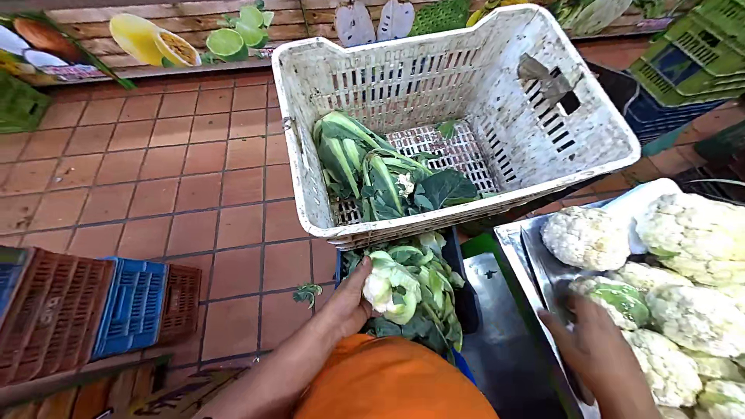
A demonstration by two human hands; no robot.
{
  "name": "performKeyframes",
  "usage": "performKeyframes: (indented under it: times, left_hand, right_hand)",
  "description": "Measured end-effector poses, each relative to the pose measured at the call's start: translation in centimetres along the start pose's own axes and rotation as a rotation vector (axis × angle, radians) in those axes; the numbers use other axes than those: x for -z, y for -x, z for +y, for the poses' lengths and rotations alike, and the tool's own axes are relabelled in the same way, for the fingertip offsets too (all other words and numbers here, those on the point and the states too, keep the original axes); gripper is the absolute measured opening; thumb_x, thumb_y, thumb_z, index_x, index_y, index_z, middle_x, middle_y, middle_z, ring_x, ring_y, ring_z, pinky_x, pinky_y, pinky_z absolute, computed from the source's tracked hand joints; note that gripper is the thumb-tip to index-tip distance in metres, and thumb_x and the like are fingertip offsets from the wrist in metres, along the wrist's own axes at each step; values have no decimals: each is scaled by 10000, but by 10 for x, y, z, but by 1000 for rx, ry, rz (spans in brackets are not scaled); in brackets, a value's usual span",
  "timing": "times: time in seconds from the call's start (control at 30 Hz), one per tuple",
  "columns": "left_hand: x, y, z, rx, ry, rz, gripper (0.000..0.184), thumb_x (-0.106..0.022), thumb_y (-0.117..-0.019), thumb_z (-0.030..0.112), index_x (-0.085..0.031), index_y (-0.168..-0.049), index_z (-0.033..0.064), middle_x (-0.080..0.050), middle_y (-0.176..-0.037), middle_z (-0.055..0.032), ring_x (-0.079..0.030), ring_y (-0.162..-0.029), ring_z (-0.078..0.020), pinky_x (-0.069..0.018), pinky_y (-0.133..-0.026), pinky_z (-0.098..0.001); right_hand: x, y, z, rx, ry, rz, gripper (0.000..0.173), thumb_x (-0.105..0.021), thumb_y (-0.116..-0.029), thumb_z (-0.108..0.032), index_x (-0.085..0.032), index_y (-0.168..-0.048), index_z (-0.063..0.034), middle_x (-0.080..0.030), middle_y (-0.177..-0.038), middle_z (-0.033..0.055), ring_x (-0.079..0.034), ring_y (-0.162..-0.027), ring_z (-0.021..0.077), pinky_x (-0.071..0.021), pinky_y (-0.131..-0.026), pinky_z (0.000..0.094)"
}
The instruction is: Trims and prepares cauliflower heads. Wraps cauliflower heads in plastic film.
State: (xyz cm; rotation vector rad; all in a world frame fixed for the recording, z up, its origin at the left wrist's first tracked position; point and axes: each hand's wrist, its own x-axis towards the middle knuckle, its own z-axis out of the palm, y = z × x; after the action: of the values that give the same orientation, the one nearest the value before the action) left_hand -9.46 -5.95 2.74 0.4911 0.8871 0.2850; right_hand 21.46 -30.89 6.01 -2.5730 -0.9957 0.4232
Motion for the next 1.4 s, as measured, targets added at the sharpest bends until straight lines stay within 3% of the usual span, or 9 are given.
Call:
performKeyframes:
  times: [0.1,0.27,0.4,0.57,0.67,0.77,0.87,1.03,1.4]
  left_hand:
    - [9,2,4,27,48,-174,729,-384,-985,710,-504,-1411,131,-671,-1231,-166,-687,-1074,-306,-592,-869,-500]
    - [16,-14,-12,-28,-50,-252,650,-649,-942,429,-394,-1504,226,-652,-1268,-146,-675,-1088,-276,-580,-892,-463]
    - [22,-32,-33,-122,-237,-211,749,-773,-837,306,-423,-1497,249,-642,-1279,-157,-668,-1074,-286,-576,-887,-466]
    - [12,-42,-58,-222,-302,-64,681,-769,-880,136,-450,-1478,200,-619,-1329,-135,-655,-1120,-290,-576,-925,-481]
    - [2,-40,-61,-221,-317,-1,641,-745,-921,192,-447,-1488,207,-629,-1320,-117,-662,-1110,-272,-580,-910,-470]
    - [-3,-37,-60,-188,-340,45,568,-675,-992,288,-432,-1502,228,-644,-1297,-118,-679,-1075,-277,-590,-874,-483]
    - [-5,-35,-62,-147,-312,93,517,-593,-1037,358,-413,-1505,230,-663,-1232,-125,-687,-995,-258,-591,-797,-438]
    - [-3,-32,-60,-90,-284,76,575,-564,-1040,439,-357,-1540,247,-647,-1298,-139,-680,-1096,-303,-588,-871,-508]
    - [10,-36,-63,-84,-296,18,492,-610,-1029,335,-453,-1483,231,-649,-1273,-148,-682,-1057,-323,-591,-836,-520]
  right_hand:
    - [-25,23,44,-128,183,-150,684,-681,-959,-333,-457,-1479,52,-497,-1360,426,-503,-1217,642,-394,-969,799]
    - [-59,42,63,-117,228,66,460,-695,-921,-101,-577,-1350,18,-605,-1192,352,-602,-1094,562,-489,-897,722]
    - [-42,72,37,-247,40,-28,548,-690,-821,-100,-548,-1341,2,-678,-1073,253,-671,-916,450,-518,-758,698]
    - [-35,129,-24,17,-300,-220,510,-597,-887,-67,-505,-1375,51,-663,-1003,153,-667,-869,259,-582,-745,481]
    - [-57,125,-51,239,-345,-285,471,-525,-1064,-391,-578,-1369,-36,-681,-898,89,-658,-742,186,-594,-676,415]
    - [-76,109,-70,299,-309,-233,633,-288,-1076,-585,-624,-1303,-99,-690,-845,32,-659,-684,126,-587,-600,366]
    - [-82,100,-81,305,-271,-283,644,-240,-1078,-589,-626,-1284,-117,-686,-843,32,-675,-711,155,-580,-596,399]
    - [-92,94,-76,248,-171,-305,649,-235,-1072,-597,-639,-1271,-130,-694,-839,25,-691,-742,170,-589,-629,429]
    - [-98,79,-72,204,-81,-385,602,-238,-1072,-572,-644,-1221,-154,-658,-748,7,-679,-689,180,-573,-605,430]
